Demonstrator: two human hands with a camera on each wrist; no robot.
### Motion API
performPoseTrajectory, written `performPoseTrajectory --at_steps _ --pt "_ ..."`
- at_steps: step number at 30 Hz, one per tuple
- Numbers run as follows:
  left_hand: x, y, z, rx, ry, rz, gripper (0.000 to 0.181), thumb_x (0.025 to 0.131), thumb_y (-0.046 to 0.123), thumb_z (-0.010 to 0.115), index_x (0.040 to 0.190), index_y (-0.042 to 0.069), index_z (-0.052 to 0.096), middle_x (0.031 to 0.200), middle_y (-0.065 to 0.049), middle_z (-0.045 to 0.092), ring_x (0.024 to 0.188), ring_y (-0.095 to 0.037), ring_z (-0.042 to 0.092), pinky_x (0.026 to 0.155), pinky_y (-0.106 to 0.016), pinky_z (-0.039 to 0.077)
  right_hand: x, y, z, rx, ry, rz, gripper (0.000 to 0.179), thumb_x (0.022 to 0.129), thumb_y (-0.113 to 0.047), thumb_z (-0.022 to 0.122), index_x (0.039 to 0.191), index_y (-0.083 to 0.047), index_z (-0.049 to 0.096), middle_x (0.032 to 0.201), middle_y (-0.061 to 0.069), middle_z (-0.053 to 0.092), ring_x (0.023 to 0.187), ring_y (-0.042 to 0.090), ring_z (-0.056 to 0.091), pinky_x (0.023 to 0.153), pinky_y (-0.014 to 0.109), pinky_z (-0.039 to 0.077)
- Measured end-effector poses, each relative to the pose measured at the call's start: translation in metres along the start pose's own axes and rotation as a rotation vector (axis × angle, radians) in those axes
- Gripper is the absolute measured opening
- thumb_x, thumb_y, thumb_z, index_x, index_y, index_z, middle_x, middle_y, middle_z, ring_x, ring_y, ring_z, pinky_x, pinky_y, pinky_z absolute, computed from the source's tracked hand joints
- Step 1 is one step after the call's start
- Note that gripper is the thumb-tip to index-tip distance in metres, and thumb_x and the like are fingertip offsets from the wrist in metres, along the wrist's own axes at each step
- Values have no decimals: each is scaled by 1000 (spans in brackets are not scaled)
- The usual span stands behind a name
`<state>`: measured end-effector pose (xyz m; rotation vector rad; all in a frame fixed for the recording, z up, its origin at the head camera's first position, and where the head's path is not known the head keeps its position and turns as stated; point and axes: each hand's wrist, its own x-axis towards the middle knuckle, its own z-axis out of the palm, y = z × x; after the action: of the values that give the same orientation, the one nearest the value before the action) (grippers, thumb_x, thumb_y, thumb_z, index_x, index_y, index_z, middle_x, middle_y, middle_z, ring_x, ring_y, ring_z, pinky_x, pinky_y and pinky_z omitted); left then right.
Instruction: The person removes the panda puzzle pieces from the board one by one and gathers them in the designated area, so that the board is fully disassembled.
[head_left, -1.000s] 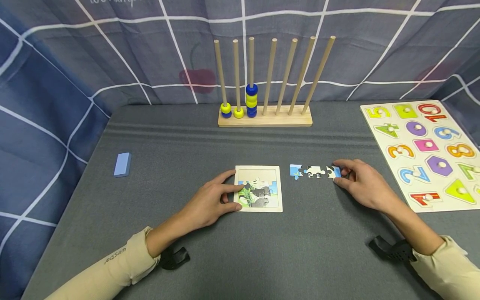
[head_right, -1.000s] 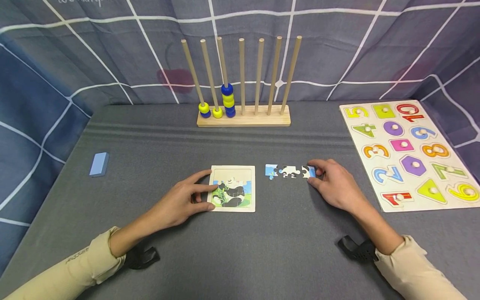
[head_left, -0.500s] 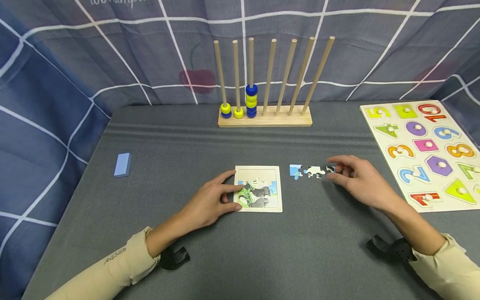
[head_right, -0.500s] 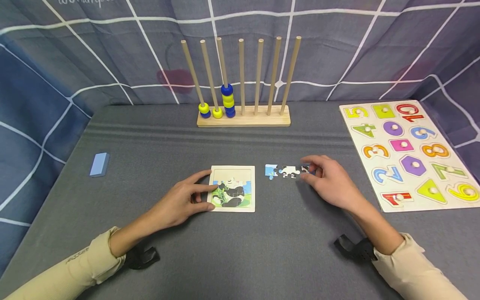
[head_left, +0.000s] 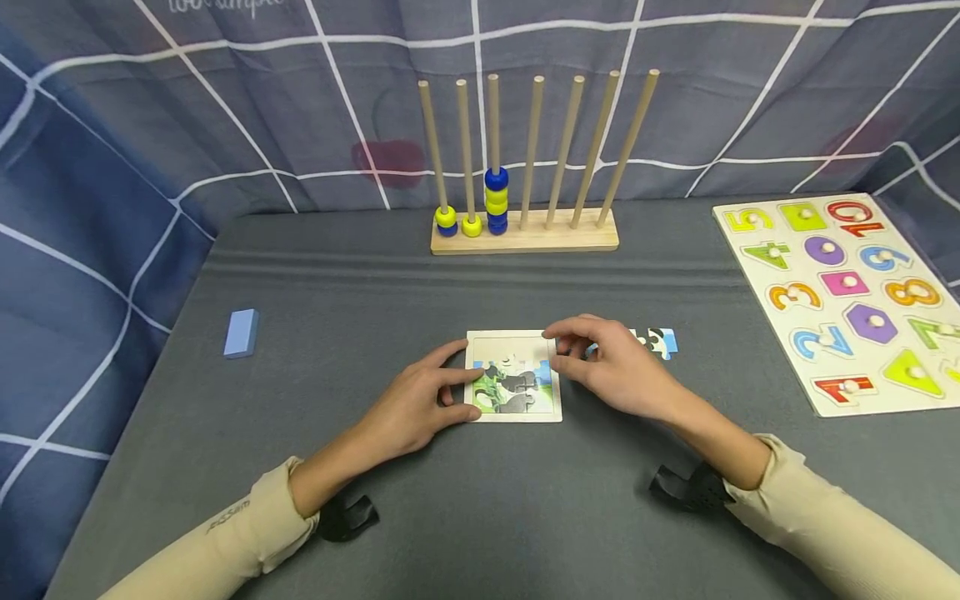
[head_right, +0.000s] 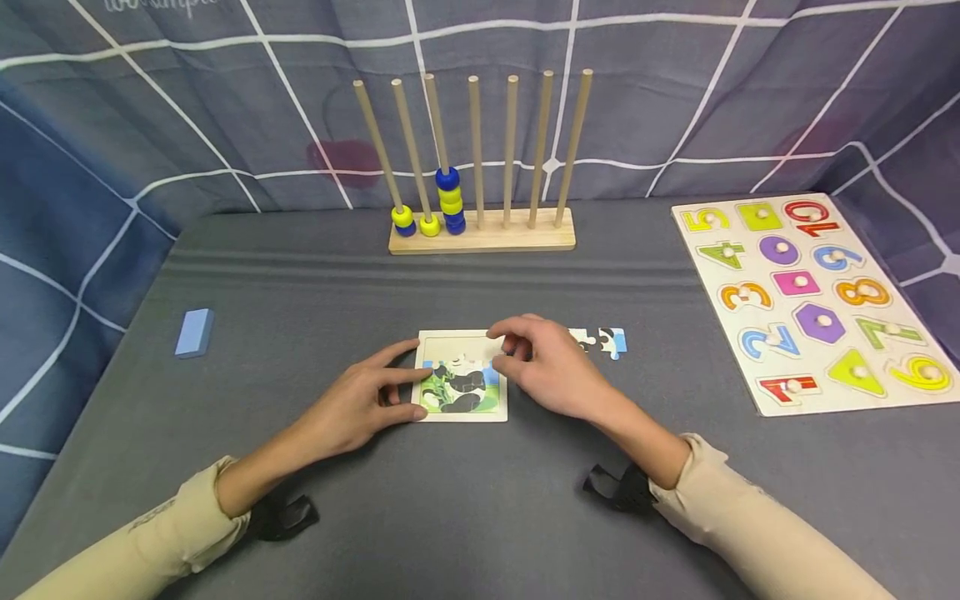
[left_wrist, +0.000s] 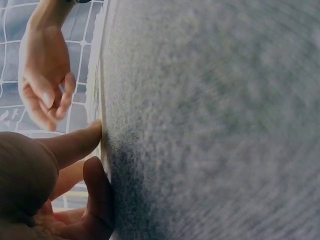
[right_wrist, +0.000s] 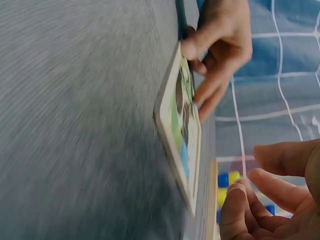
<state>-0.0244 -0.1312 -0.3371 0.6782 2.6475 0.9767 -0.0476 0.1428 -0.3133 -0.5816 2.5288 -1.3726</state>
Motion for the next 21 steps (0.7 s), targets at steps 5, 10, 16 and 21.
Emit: performPoseTrajectory --at_steps 5,10,16,21 --pt "0 0 0 -4 -4 -3 52 83 22 80 130 6 65 152 -16 38 67 1 51 71 -28 46 14 -6 21 0 -53 -59 24 91 -3 67 115 3 68 89 2 63 80 16 58 69 33 47" --pt "1 -1 0 0 2 7 50 83 22 80 129 6 66 152 -17 39 66 1 51 72 -29 46 22 -5 38 -17 -112 -81 25 91 -4 66 115 3 67 85 0 63 74 12 56 69 34 46" --pt "1 -2 1 -27 19 23 49 82 19 82 126 6 68 151 -17 40 67 0 51 68 -27 45 27 -5 47 -109 -113 -78 25 88 -4 69 112 1 69 83 -2 61 71 9 54 69 31 45" --pt "1 -2 1 -35 31 28 54 81 18 83 129 4 64 150 -19 41 67 -1 50 67 -27 45 27 -7 51 -217 -113 -86 30 84 -8 72 114 -2 70 85 -1 58 71 10 51 67 31 43"
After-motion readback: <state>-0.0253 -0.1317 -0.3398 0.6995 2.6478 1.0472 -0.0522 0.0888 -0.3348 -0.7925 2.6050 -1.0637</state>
